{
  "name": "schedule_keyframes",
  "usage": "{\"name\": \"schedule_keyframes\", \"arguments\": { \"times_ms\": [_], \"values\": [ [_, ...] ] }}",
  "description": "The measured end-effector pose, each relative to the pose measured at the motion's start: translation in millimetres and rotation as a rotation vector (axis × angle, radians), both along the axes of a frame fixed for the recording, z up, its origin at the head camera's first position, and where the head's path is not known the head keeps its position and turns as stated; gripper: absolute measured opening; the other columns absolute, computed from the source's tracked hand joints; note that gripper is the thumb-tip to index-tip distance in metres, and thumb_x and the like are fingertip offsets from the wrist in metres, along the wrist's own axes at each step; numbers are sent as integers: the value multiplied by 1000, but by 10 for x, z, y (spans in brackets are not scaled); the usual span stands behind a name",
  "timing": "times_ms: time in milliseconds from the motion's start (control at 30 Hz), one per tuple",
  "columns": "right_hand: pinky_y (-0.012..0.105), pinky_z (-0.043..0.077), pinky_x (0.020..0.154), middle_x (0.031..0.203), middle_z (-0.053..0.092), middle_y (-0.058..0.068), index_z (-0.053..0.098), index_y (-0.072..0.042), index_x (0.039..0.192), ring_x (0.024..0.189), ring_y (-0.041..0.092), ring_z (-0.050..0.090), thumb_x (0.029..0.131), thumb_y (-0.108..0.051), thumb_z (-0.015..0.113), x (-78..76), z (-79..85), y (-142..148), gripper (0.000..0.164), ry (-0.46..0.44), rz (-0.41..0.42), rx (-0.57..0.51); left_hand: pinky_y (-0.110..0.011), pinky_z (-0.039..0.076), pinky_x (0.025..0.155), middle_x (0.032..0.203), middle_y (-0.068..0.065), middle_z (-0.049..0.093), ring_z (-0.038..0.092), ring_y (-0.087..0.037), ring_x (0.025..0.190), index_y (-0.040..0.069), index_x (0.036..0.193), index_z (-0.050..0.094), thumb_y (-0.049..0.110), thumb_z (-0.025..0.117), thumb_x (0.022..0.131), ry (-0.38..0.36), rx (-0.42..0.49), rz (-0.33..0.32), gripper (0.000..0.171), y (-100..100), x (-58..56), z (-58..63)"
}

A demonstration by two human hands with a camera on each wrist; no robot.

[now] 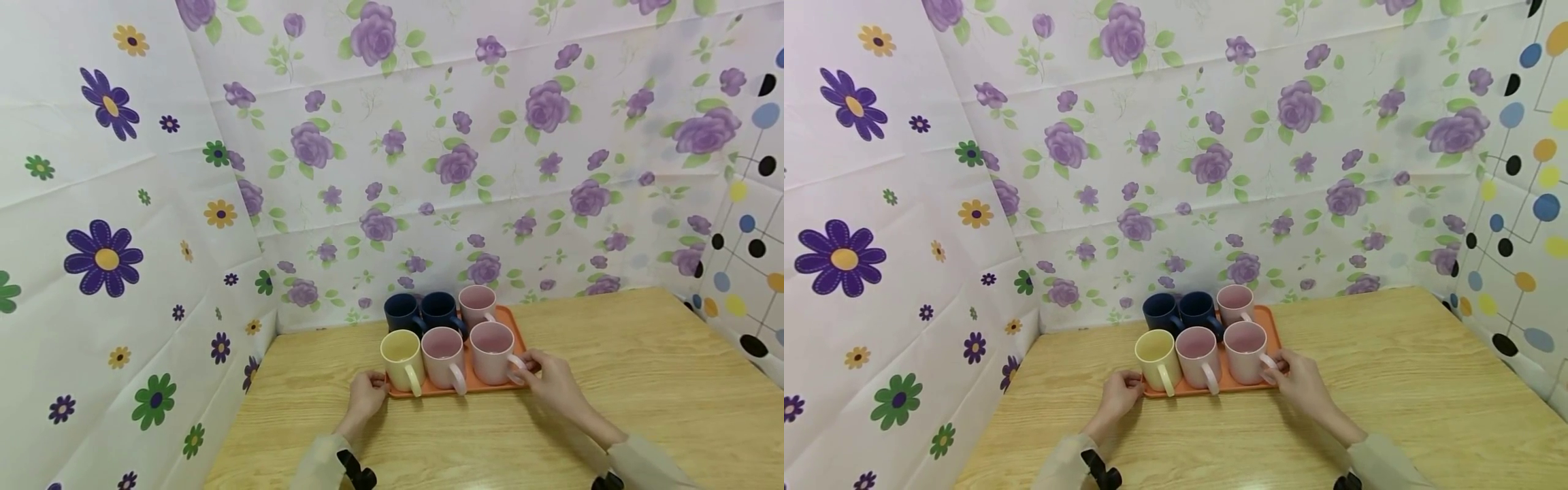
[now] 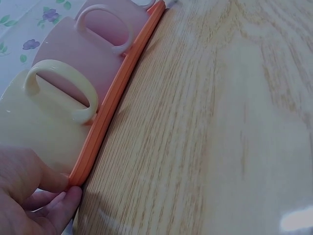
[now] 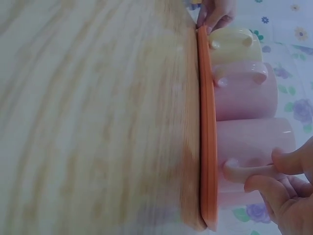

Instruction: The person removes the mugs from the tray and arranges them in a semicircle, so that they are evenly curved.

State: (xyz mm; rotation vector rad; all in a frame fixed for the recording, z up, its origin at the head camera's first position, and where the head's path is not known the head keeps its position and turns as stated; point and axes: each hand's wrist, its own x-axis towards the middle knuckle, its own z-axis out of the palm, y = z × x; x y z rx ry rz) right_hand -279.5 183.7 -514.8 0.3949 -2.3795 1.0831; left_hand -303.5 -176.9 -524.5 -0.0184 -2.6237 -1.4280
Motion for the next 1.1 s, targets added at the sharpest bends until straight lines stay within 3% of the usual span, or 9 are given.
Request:
{"name": "schedule_keyframes", "arguments": {
  "times_ms": [100,133,267,333,367,500,767,1100],
  "values": [
    [18,46,53,70,65,-3,68,-6,84,65,1,56,77,-4,79,8,-1,2,14,5,2,-5,-27,55,62,80,-18,68,64,-18,69,-11,93,66,-3,66,80,26,22,-20,15,-41,-48,-80],
    [18,46,53,70,65,-4,68,-6,85,65,1,56,77,-4,79,10,-2,3,14,5,2,-5,-25,54,61,77,-13,68,63,-15,68,-6,91,67,3,68,82,73,43,-55,12,-103,-142,-229],
    [19,47,54,71,65,-5,68,-8,84,66,1,57,76,-4,80,17,2,0,15,7,-9,1,-27,55,60,76,-11,68,64,-16,66,-5,89,67,5,68,82,97,27,-58,13,-127,-176,-290],
    [19,47,54,71,65,-5,68,-8,85,66,2,57,76,-3,80,21,4,0,15,0,-12,-3,-22,52,58,76,-11,68,61,-12,64,-6,90,67,3,68,82,80,15,-44,13,-96,-137,-230],
    [19,48,55,71,66,-4,68,-8,85,66,3,58,76,-3,80,24,7,-2,15,-1,-14,-4,-23,53,60,79,-16,68,62,-15,66,-10,92,66,-2,66,80,28,-5,-8,15,-35,-46,-86],
    [19,48,55,72,66,-4,68,-8,86,67,2,58,76,-3,79,36,-1,-2,16,1,-17,-3,-18,49,59,79,-16,68,60,-11,67,-12,94,65,-6,66,79,-6,-15,9,16,5,-1,-6],
    [19,48,54,72,66,-5,68,-9,85,67,-1,57,75,-2,79,33,-17,4,17,59,-9,10,-17,49,59,79,-16,68,60,-9,67,-11,93,65,-6,67,78,-6,-7,17,16,-1,-30,-20],
    [19,51,53,72,67,-3,68,-7,88,67,1,59,75,0,79,89,86,32,18,78,-7,8,-15,47,57,78,-18,68,56,-5,64,-13,92,64,-7,66,77,-5,25,11,16,7,-21,-2]
  ]
}}
